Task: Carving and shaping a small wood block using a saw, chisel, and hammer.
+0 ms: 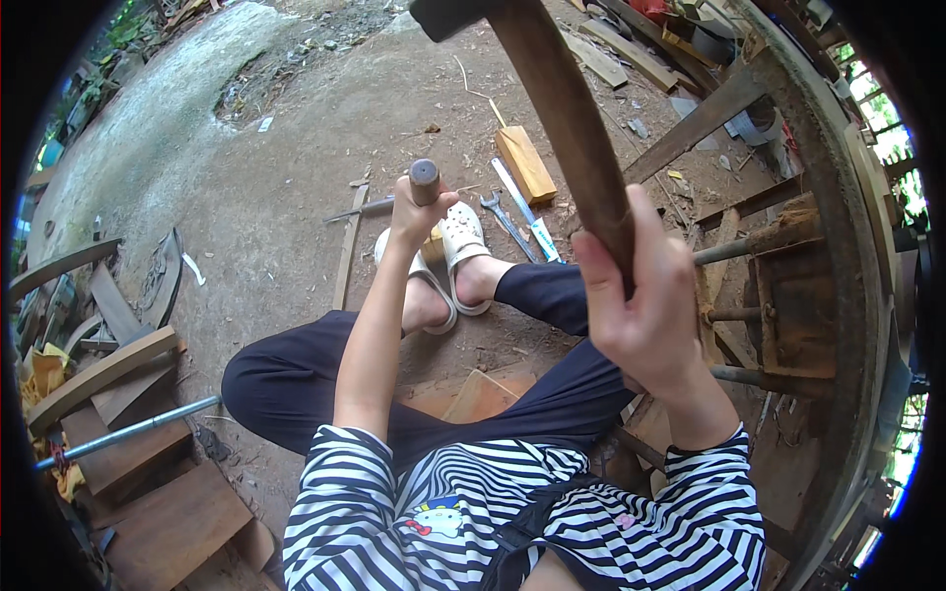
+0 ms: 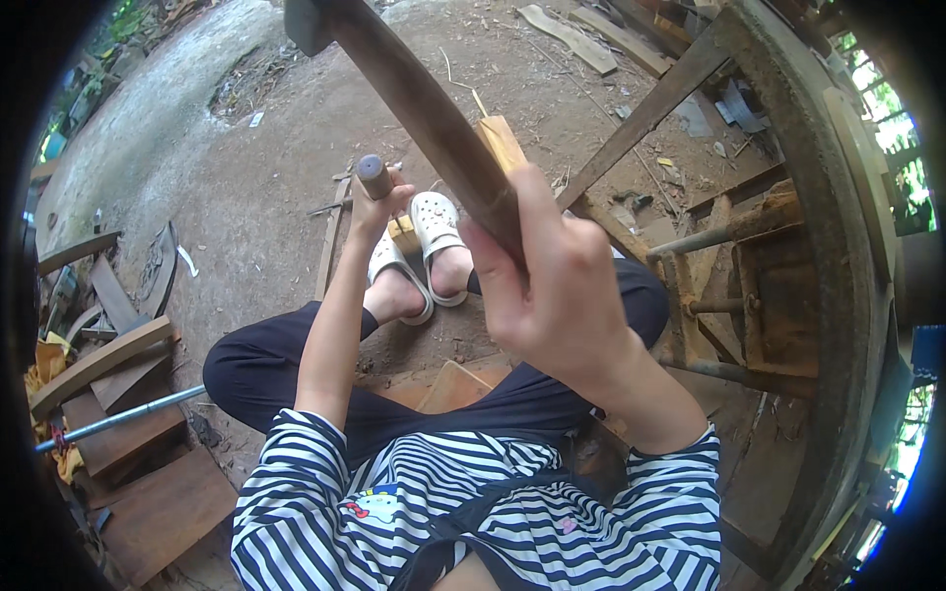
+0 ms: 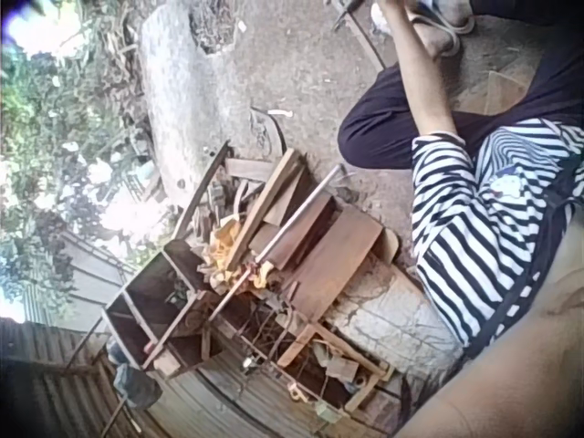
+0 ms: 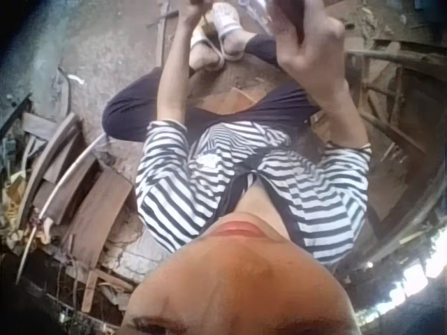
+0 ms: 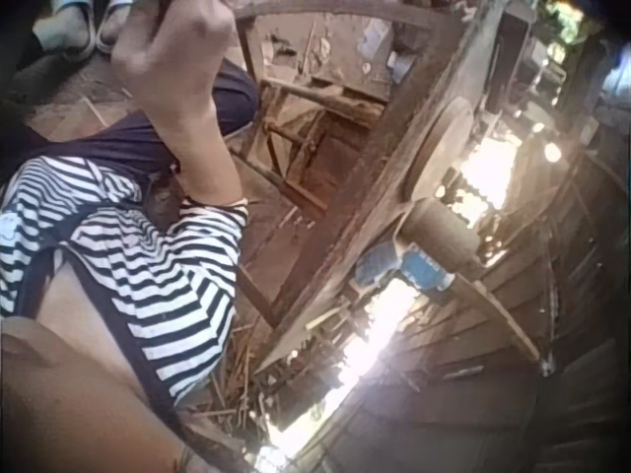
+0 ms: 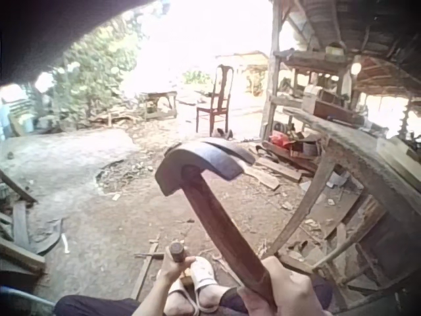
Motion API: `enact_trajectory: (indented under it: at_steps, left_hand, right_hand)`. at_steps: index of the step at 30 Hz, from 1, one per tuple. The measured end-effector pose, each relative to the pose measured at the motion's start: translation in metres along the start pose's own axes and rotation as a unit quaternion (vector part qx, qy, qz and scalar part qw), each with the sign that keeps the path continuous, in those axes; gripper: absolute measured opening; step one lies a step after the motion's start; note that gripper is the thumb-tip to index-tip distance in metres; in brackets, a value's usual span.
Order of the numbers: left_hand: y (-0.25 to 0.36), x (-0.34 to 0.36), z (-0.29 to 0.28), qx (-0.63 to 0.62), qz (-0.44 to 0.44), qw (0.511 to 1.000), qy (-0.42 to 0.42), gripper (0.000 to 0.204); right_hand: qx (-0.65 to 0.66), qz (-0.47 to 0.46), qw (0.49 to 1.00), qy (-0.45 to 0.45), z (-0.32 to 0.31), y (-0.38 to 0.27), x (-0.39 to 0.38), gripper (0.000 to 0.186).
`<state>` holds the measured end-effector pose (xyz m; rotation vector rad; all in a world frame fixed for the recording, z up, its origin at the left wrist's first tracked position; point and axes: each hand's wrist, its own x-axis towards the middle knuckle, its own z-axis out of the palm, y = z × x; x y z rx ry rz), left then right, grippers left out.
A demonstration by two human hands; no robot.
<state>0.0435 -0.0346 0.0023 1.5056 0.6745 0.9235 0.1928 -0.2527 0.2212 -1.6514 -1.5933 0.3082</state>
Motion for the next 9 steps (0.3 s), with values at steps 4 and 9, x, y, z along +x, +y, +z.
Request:
enact_trajectory:
  at_steps: [4,9]
  left_hand:
    - [0.0,-0.001,0.003,-0.03,0.018,0.999,0.023,0.011]
    - [0.002,0.017,0.018,-0.007,0.031,0.999,-0.01,0.012]
  right_hand:
    - [-0.148,0.131,0.96,-0.198,0.039,0.014,-0.001,0.023]
    - [-0.083,0.058,0.991,-0.083,0.022,0.019,-0.013,0.024]
